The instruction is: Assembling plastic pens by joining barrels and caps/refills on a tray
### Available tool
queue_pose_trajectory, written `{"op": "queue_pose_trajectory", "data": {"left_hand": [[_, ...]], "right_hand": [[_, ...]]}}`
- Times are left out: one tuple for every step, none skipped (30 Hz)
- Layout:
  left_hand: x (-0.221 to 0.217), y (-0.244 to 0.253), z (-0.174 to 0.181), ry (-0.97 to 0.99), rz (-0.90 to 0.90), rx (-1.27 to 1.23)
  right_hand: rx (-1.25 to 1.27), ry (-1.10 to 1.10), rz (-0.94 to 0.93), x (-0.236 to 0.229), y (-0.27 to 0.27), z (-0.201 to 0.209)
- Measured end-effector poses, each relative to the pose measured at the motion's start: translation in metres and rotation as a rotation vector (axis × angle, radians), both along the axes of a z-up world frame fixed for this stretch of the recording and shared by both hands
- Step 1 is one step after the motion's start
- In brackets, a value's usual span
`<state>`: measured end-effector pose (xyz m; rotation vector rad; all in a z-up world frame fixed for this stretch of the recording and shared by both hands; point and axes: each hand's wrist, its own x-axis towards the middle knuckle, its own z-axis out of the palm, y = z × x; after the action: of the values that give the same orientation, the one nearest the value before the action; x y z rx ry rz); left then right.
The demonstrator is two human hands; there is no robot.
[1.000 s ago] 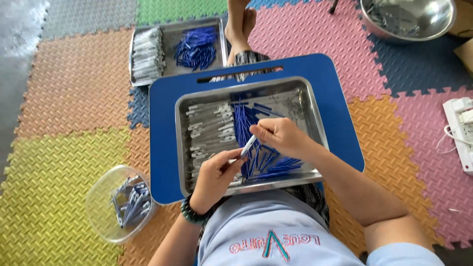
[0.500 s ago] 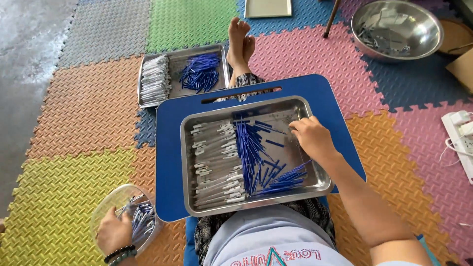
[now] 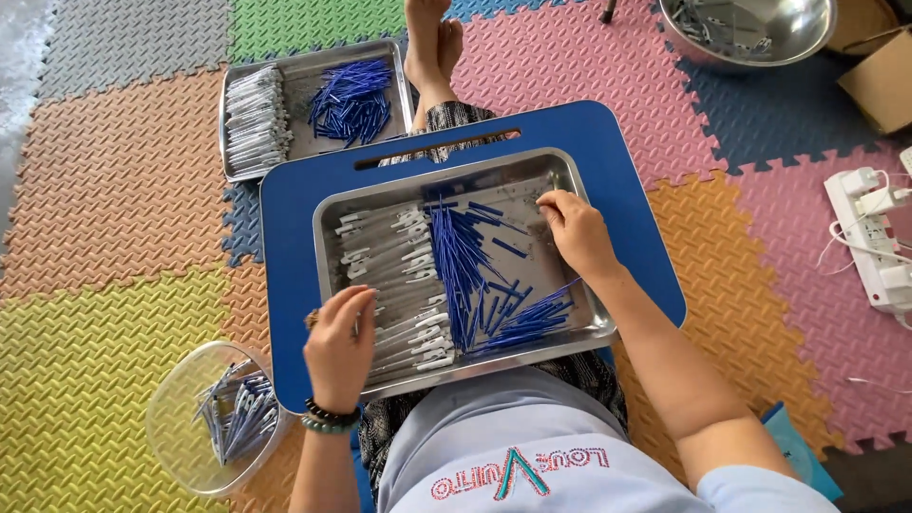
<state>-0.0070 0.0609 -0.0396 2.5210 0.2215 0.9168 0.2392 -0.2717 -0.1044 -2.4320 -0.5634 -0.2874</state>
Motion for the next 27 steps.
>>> {"op": "queue_pose_trajectory", "data": {"left_hand": [[0.000,-0.004,-0.006,0.001,0.001,0.000],[0.000,-0.006,-0.011,0.047,-0.013,0.042],[0.000,-0.009,-0.016,0.093,-0.027,0.083],[-0.001,-0.010,-0.020,0.093,-0.028,0.085],[-0.002,-0.012,-0.023,0.130,-0.046,0.066],[-0.003,-0.013,-0.027,0.167,-0.064,0.046],[-0.002,-0.012,-0.030,0.167,-0.066,0.048],[-0.002,-0.011,-0.033,0.181,-0.065,0.070],[-0.003,-0.009,-0.037,0.196,-0.065,0.092],[0.003,-0.008,-0.031,0.196,-0.057,0.091],[0.008,-0.007,-0.025,0.200,-0.069,0.105],[0.012,-0.006,-0.020,0.205,-0.078,0.119],[0.019,-0.002,-0.026,0.205,-0.068,0.118],[0.025,0.003,-0.033,0.221,-0.071,0.128],[0.031,0.007,-0.039,0.238,-0.075,0.138],[0.037,0.010,-0.050,0.235,-0.070,0.139],[0.043,0.012,-0.060,0.251,-0.096,0.162],[0.046,0.013,-0.071,0.272,-0.128,0.184],[0.053,0.010,-0.063,0.274,-0.129,0.185],[0.058,0.005,-0.056,0.265,-0.139,0.186],[0.063,0.000,-0.049,0.257,-0.148,0.186],[0.070,0.002,-0.058,0.246,-0.147,0.192],[0.076,0.003,-0.065,0.244,-0.149,0.233],[0.082,0.004,-0.073,0.242,-0.152,0.273],[0.087,0.005,-0.077,0.232,-0.153,0.279],[0.088,0.005,-0.083,0.216,-0.145,0.322],[0.089,0.005,-0.089,0.201,-0.136,0.364]], "right_hand": [[0.000,0.001,0.001,0.000,0.000,-0.003],[-0.043,-0.046,0.039,0.000,0.000,-0.006],[-0.087,-0.093,0.076,0.000,0.001,-0.008],[-0.085,-0.093,0.075,-0.001,0.003,-0.010],[-0.160,-0.149,0.070,-0.001,0.005,-0.012],[-0.235,-0.205,0.065,-0.001,0.007,-0.013],[-0.234,-0.205,0.063,-0.004,0.009,-0.009],[-0.323,-0.227,0.063,-0.007,0.012,-0.005],[-0.412,-0.248,0.064,-0.010,0.016,0.000],[-0.411,-0.250,0.071,-0.005,0.017,-0.010],[-0.419,-0.244,0.059,0.000,0.019,-0.019],[-0.426,-0.238,0.048,0.003,0.020,-0.029],[-0.425,-0.241,0.059,0.006,0.020,-0.029],[-0.398,-0.219,0.068,0.007,0.019,-0.031],[-0.372,-0.197,0.077,0.008,0.018,-0.032],[-0.370,-0.201,0.081,0.009,0.019,-0.031],[-0.356,-0.205,0.095,0.009,0.019,-0.030],[-0.345,-0.202,0.103,0.004,0.016,-0.031],[-0.343,-0.201,0.102,0.008,0.018,-0.031],[-0.310,-0.230,0.133,0.009,0.017,-0.033],[-0.277,-0.258,0.164,0.010,0.017,-0.034],[-0.273,-0.270,0.162,0.008,0.017,-0.027],[-0.251,-0.246,0.164,0.005,0.017,-0.019],[-0.229,-0.222,0.165,0.001,0.017,-0.012],[-0.226,-0.232,0.160,0.003,0.018,-0.007],[-0.188,-0.192,0.163,0.001,0.018,-0.003],[-0.150,-0.152,0.165,-0.001,0.018,0.000]]}}
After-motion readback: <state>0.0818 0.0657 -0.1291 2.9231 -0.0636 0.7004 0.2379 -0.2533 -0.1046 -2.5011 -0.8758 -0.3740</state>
